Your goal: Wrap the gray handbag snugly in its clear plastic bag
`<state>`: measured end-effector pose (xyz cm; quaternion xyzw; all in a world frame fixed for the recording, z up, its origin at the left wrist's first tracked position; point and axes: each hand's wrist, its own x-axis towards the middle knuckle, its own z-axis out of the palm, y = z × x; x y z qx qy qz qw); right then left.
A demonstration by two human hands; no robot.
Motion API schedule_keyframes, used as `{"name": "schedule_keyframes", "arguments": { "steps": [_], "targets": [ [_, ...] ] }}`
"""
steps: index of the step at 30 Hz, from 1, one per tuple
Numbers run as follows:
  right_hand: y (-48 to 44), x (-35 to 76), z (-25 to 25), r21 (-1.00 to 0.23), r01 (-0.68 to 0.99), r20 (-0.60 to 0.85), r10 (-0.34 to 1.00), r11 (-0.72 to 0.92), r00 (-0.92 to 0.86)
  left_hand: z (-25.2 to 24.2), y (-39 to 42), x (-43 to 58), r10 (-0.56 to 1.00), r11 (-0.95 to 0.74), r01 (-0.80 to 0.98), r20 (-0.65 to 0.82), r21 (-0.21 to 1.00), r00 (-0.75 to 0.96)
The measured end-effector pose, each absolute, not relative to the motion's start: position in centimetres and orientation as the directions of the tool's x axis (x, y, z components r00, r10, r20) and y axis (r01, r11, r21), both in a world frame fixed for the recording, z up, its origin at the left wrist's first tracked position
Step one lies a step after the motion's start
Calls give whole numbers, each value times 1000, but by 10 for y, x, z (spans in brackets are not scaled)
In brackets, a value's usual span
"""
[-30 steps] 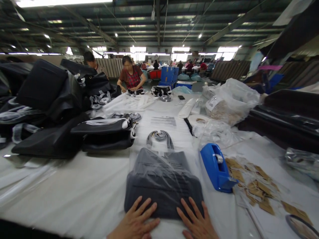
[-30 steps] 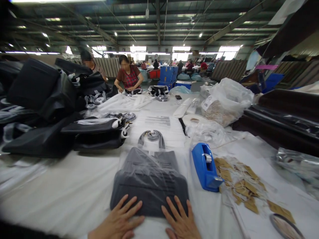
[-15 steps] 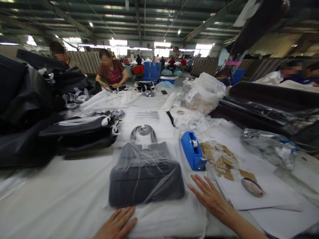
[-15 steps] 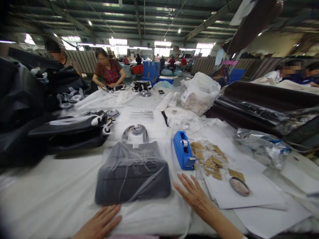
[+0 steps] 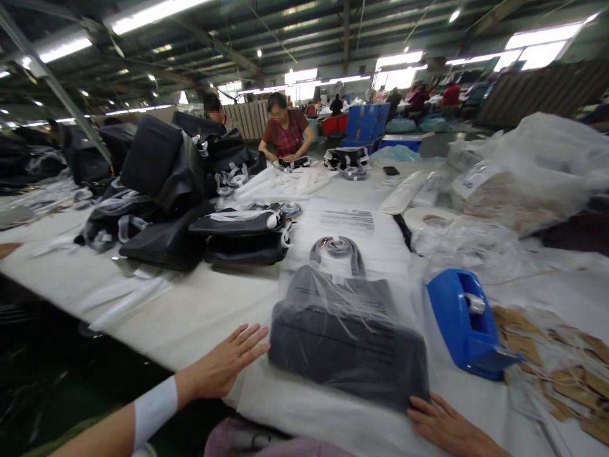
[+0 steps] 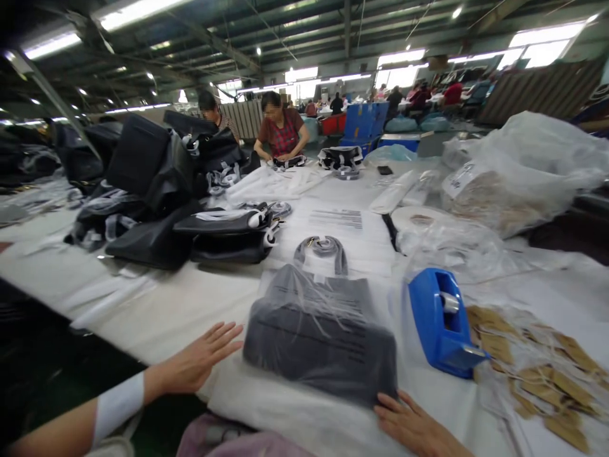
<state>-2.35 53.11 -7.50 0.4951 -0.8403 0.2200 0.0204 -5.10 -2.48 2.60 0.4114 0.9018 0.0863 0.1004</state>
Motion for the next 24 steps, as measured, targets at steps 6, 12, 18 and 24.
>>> {"name": "schedule_keyframes", "arguments": {
  "steps": [6,12,18,24],
  "targets": [
    [546,-3,-113,-483,-653,207,-649,583,-732,18,-38,-59,847,526,830,-201,185,-493],
    [533,19,-52,-537,-630,160,-665,561,-730,-3,-13,-44,893,449,867,-131,216,-430],
    [507,32,-1,-729,-383,66,-498,568,-865,-20,-14,-33,549,512,437,110,739,-829],
    [466,34,17,-796,-15,73,71,605,-995,-30,-5,-23,-48,572,60,106,818,-993]
  ]
}}
